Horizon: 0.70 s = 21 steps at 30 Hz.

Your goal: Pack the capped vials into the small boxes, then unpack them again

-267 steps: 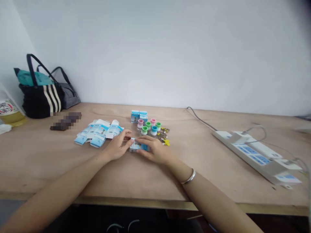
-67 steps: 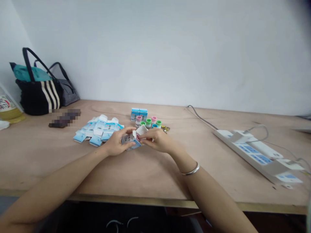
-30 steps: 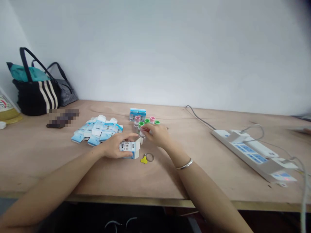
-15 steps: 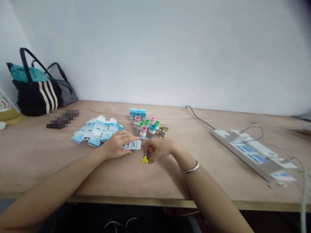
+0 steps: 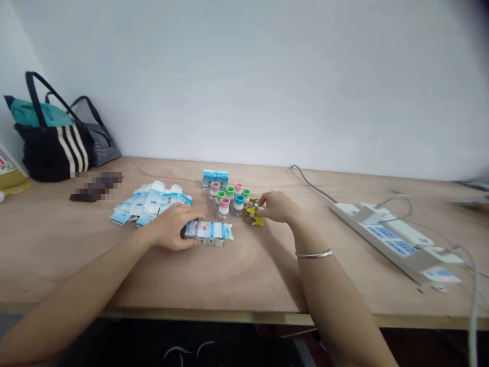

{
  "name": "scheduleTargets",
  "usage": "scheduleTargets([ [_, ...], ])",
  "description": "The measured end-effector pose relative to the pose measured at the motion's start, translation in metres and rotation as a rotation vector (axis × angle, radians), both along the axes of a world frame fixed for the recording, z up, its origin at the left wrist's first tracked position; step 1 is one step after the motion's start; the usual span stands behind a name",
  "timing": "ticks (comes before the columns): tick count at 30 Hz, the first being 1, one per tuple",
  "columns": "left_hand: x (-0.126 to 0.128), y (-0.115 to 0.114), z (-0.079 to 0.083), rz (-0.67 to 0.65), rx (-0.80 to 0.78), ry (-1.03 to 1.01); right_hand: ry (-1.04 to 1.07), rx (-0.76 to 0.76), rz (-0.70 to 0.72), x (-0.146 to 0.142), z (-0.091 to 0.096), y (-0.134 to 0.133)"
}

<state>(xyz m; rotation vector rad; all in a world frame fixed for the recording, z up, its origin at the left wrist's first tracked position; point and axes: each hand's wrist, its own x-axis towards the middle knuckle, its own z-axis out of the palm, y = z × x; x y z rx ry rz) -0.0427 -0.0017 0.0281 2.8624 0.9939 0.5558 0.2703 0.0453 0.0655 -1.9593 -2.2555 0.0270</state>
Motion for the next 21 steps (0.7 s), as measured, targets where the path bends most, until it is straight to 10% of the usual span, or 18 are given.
scheduleTargets([
  [11,0.014,-0.002,-0.011,-0.042,-0.031,-0.157,0.376,0.228,0.161,-0.01,0.004,-0.011],
  [17,0.024,0.0,-0.023,0.019,-0.002,-0.221,0.474,0.136,0.756,-0.051,-0.002,-0.037],
  [21,0.023,0.003,-0.028,0.077,-0.03,-0.291,0.32,0.164,0.824,-0.069,-0.021,-0.039],
])
